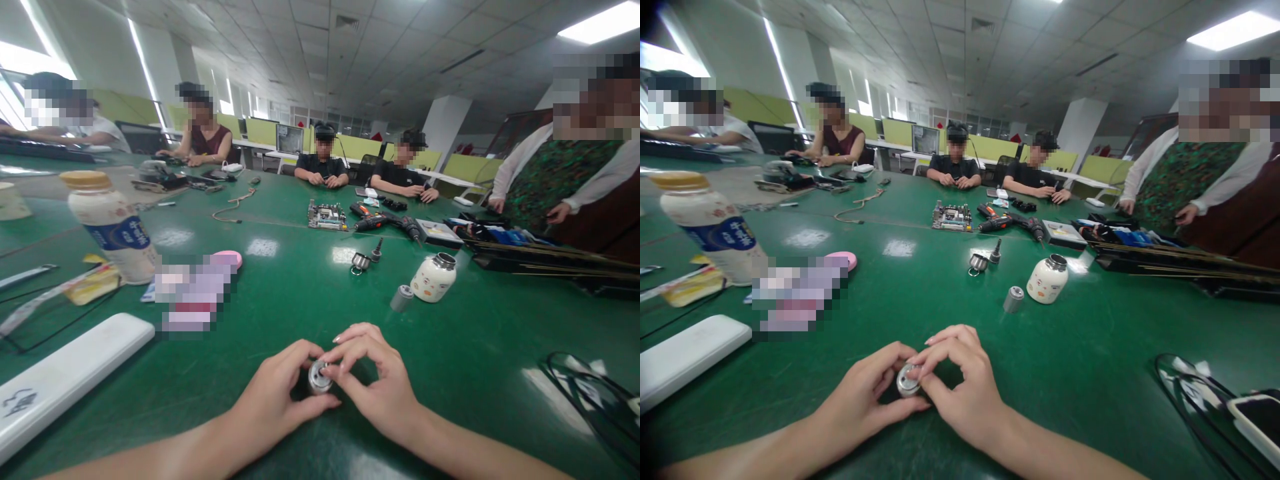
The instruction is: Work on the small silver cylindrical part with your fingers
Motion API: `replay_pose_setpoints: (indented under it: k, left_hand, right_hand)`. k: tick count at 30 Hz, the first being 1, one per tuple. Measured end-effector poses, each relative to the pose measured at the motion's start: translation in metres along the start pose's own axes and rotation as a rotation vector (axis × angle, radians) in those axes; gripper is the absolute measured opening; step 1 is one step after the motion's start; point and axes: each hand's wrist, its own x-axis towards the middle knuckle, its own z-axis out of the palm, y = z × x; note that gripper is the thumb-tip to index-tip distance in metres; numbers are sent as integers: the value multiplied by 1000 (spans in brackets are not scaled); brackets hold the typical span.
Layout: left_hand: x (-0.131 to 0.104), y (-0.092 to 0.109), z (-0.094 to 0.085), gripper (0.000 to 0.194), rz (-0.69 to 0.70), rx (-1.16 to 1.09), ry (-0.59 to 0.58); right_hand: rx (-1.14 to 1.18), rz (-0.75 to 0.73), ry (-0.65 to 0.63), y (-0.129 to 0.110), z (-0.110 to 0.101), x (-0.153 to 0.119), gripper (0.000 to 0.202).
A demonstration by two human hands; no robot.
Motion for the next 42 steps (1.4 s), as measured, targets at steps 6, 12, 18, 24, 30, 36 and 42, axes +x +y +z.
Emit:
replay_pose_setpoints:
  k: [6, 12, 18, 24, 30, 36, 42]
  left_hand:
    - [0, -1, 1, 30, -1, 4, 1]
    - [0, 1, 0, 33, -11, 0, 4]
    - [-1, 3, -1, 25, 11, -46, 21]
    - [-1, 4, -3, 33, -22, -8, -11]
    - [1, 4, -3, 34, -31, 11, -14]
    - [1, 2, -2, 34, -29, -2, -20]
    - [0, -2, 0, 36, 5, 1, -6]
  right_hand:
    - [-1, 72, -65, 1, 2, -1, 19]
    - [20, 22, 112, 5, -3, -1, 22]
    - [-16, 52, -83, -1, 2, 1, 20]
    - [-11, 102, 152, 18, -12, 17, 20]
    - [-40, 378, -114, 71, -29, 23, 27]
    - [146, 361, 56, 47, -22, 21, 34]
    - [153, 265, -94, 3, -4, 11, 24]
